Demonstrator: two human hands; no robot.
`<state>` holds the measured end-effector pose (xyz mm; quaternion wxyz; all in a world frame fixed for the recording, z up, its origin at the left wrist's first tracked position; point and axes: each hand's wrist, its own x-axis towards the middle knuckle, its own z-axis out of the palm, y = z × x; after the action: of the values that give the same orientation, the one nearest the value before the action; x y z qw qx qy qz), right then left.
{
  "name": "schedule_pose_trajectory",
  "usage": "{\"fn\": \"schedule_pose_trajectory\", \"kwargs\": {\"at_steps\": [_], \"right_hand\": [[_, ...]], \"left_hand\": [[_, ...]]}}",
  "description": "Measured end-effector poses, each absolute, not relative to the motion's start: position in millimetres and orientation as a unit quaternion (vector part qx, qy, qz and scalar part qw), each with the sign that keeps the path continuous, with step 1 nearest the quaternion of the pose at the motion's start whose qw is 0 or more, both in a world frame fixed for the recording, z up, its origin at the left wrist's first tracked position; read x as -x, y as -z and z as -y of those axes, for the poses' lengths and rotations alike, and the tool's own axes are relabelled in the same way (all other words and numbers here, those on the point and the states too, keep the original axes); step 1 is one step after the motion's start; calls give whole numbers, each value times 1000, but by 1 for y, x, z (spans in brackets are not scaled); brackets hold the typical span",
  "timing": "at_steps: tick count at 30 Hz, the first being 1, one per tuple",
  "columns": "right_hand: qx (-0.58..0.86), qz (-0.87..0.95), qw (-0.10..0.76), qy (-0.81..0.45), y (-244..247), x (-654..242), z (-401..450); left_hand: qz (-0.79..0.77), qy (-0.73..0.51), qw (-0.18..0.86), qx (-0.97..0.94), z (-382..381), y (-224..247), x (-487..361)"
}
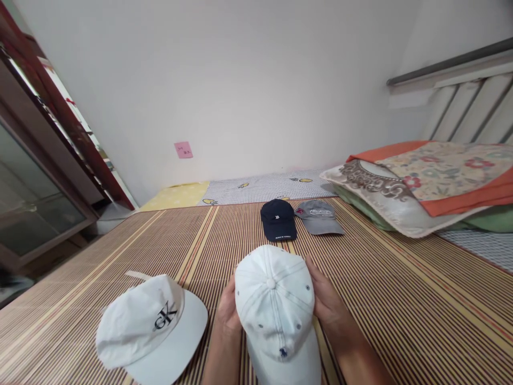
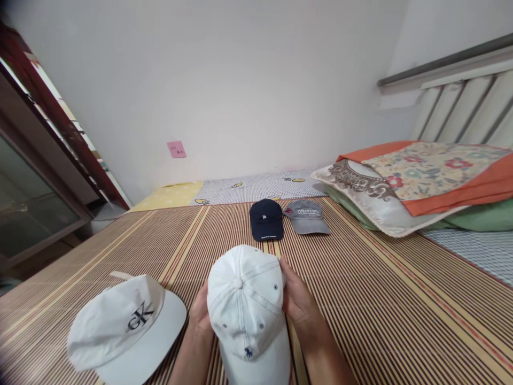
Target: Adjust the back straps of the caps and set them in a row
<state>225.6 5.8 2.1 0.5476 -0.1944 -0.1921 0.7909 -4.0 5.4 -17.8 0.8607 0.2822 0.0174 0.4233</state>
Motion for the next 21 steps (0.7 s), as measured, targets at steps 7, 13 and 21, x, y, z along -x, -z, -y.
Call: {"fn": "schedule_pose_trajectory", "kwargs": {"at_steps": [7,13,21], "right_hand": [[215,203,530,-795,2,-224,-15],[223,205,523,-796,3,-227,-10],[212,187,533,-798,1,-228,-8]], "left_hand": [[-16,-433,856,-283,-10,17,8],[-15,-417,859,-295,-8,12,8],[-31,-416,862,-288,-7,10,6]]}}
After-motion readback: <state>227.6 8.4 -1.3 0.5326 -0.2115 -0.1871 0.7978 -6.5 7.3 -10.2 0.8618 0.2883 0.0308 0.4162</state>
